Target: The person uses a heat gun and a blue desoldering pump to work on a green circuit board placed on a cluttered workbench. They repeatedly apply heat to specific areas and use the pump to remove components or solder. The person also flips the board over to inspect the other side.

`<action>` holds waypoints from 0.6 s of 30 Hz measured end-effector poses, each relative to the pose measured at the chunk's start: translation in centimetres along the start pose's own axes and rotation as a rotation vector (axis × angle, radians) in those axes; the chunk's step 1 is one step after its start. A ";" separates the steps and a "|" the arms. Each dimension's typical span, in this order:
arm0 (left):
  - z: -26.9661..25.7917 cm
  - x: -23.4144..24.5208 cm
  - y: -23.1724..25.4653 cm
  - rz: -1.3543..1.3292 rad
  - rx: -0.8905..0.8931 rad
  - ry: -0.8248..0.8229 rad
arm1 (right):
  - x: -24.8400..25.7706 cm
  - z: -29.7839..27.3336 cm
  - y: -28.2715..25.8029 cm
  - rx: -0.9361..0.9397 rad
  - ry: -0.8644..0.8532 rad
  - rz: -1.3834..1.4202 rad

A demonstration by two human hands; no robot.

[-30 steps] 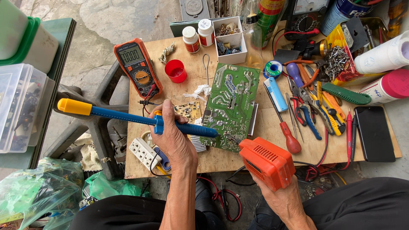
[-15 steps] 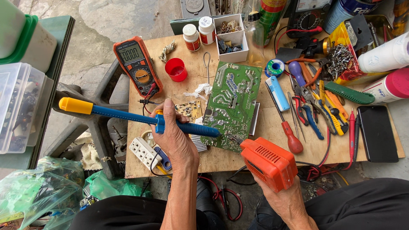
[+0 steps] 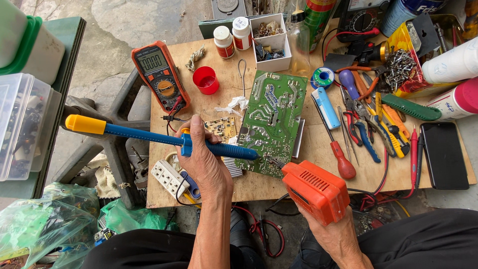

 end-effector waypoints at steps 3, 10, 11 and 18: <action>0.0 -0.1 0.0 -0.008 -0.002 -0.005 | 0.6 0.4 -1.4 0.012 -0.017 0.071; 0.1 -0.2 -0.3 -0.020 0.008 0.002 | 0.9 1.1 -2.1 0.058 -0.070 0.106; 0.2 -0.2 -0.3 -0.014 0.006 0.001 | 1.1 1.2 -2.4 0.100 -0.052 0.105; 0.3 -0.5 -0.9 -0.023 -0.015 -0.013 | 0.3 0.5 -0.7 0.053 -0.014 0.064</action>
Point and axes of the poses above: each hand's wrist, its own z-axis towards the middle knuckle, its own x-axis out of the back of the hand, y = z × x, the point moved 1 cm from there along z, towards the middle knuckle, and after that the axes turned 10 degrees about -y, right-handed, at the moved point
